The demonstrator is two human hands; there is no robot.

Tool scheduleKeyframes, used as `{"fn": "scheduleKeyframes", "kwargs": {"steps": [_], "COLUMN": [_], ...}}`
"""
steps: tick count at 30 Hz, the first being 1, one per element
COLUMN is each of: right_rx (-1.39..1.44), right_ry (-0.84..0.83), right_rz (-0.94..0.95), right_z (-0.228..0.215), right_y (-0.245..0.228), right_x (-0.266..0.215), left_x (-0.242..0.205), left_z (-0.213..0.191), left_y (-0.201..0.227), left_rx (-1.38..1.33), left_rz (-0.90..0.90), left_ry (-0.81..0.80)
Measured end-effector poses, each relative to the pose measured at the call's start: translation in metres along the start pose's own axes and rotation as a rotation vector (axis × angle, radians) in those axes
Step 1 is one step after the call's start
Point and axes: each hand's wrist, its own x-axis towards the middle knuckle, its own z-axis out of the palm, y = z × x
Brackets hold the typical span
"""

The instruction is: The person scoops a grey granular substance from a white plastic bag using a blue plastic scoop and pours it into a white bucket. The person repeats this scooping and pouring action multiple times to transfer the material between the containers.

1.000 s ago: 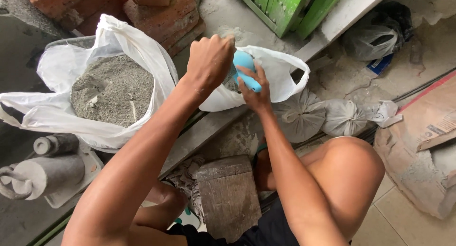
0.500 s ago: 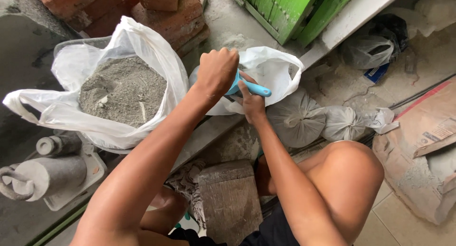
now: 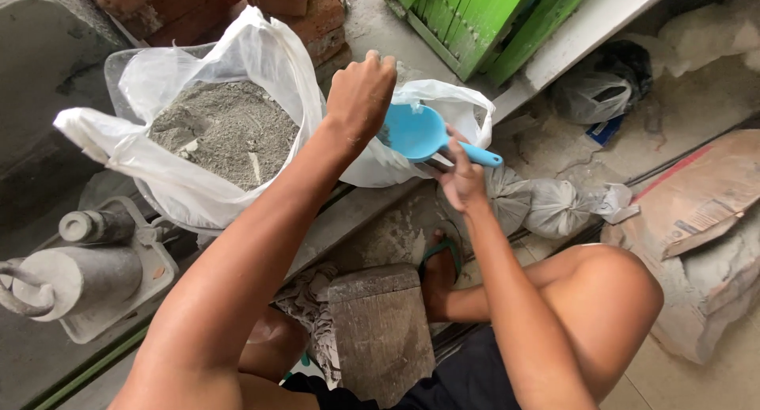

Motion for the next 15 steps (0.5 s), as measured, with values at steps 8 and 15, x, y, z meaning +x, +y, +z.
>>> {"fn": "scheduleKeyframes", "kwargs": {"steps": [8, 15], "right_rx": [-0.087, -0.173], "right_ry": [-0.053, -0.058], "right_rz": [-0.078, -0.115], "right_z": [-0.026, 0.018], "right_y": [-0.059, -0.139], "right_x": [-0.038, -0.107], "left_x": [-0.016, -0.029], "left_z": [-0.019, -0.083], "left_y": [0.002, 0.017], "left_rx": [0.102, -0.599], "left_rz": [0.067, -0.046], "left_ry": [0.043, 0.222]}}
